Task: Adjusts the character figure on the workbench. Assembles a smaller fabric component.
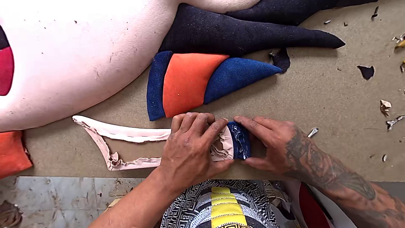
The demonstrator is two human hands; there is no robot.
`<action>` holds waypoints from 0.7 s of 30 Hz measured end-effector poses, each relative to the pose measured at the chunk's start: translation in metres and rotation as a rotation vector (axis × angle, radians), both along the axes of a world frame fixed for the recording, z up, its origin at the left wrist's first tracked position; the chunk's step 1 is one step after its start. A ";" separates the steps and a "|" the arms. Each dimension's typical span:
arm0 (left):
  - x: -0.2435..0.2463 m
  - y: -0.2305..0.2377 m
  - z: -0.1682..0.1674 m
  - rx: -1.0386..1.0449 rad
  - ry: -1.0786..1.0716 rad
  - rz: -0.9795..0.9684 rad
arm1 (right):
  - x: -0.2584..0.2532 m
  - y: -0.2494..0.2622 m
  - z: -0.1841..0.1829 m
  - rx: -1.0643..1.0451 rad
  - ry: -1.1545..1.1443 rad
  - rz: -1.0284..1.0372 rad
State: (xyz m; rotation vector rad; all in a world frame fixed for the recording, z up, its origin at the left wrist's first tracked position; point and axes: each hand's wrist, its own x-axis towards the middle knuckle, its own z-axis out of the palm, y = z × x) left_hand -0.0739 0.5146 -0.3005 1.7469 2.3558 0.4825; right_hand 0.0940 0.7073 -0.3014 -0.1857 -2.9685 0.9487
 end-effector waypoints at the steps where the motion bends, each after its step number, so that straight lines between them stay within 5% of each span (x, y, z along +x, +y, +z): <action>1: 0.001 0.000 0.000 0.005 0.006 -0.001 | 0.000 0.000 0.000 0.002 0.003 0.001; 21: 0.004 -0.002 -0.004 0.045 0.063 -0.051 | -0.001 -0.005 -0.002 0.078 0.034 0.003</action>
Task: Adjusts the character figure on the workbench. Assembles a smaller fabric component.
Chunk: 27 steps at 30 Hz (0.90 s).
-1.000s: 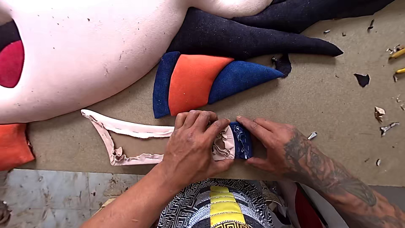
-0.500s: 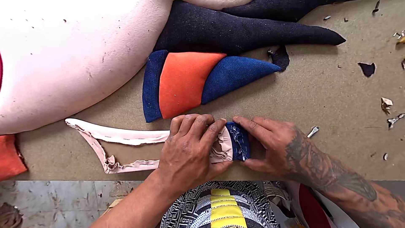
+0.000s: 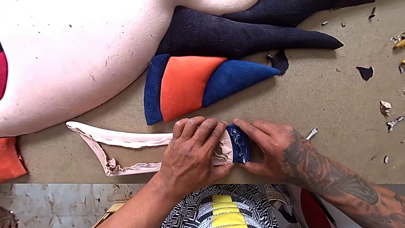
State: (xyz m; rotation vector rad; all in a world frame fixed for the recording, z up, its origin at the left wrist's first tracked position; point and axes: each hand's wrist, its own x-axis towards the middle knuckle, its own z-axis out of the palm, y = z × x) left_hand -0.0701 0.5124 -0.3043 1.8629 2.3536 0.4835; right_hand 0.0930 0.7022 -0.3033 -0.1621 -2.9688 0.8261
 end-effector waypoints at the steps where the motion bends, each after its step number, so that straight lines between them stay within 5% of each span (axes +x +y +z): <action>1: 0.000 0.001 0.001 -0.010 0.001 0.004 | 0.000 0.000 0.000 0.002 0.000 0.000; 27: 0.000 0.001 -0.001 -0.008 -0.036 0.033 | 0.003 0.000 -0.005 -0.029 0.055 0.005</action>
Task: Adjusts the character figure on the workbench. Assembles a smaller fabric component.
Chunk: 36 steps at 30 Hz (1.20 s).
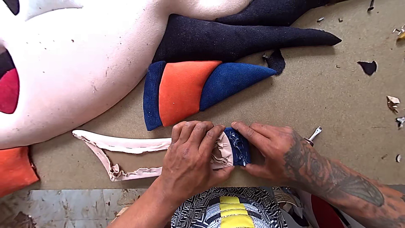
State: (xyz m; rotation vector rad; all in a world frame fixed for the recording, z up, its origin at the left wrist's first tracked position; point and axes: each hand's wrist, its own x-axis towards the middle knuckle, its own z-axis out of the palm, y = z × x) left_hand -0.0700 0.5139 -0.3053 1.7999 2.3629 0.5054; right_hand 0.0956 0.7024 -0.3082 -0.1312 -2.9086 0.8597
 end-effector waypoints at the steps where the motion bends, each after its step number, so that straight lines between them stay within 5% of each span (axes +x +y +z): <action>1: 0.000 0.000 0.000 0.001 -0.004 0.000 | 0.000 0.000 0.000 0.000 0.001 0.003; 16: -0.005 -0.004 0.000 0.097 -0.202 0.002 | 0.000 0.001 -0.002 -0.022 0.015 0.016; 36: -0.006 -0.003 -0.001 0.094 -0.207 -0.010 | 0.001 -0.001 -0.002 -0.029 0.014 -0.001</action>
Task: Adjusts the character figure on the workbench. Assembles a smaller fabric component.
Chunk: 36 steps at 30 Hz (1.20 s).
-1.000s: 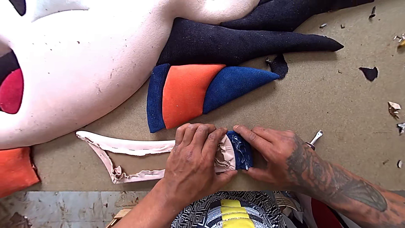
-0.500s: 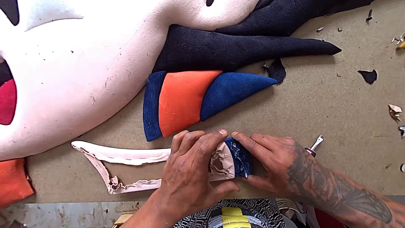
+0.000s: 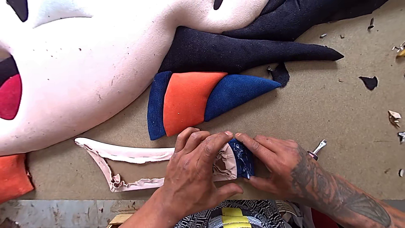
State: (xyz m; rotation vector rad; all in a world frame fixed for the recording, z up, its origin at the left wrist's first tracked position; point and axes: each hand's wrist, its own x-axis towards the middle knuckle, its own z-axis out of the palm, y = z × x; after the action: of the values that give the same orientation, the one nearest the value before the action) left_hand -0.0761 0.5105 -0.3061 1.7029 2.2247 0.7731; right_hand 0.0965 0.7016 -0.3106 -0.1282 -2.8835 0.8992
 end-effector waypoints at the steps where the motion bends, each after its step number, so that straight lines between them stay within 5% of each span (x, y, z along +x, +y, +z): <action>1: 0.000 0.001 0.000 -0.012 0.012 -0.001 | 0.000 0.000 0.000 0.000 -0.002 -0.001; 14: 0.010 0.013 0.000 -0.162 0.201 -0.029 | -0.001 0.001 0.004 -0.007 -0.024 0.023; 36: 0.013 0.014 -0.004 -0.116 0.258 -0.031 | -0.002 0.015 0.013 0.014 -0.111 0.170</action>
State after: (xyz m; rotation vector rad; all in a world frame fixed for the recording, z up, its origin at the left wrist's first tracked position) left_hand -0.0632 0.5248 -0.3104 1.8656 2.3484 0.4274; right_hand 0.0941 0.7164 -0.2976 0.0724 -3.0404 0.9273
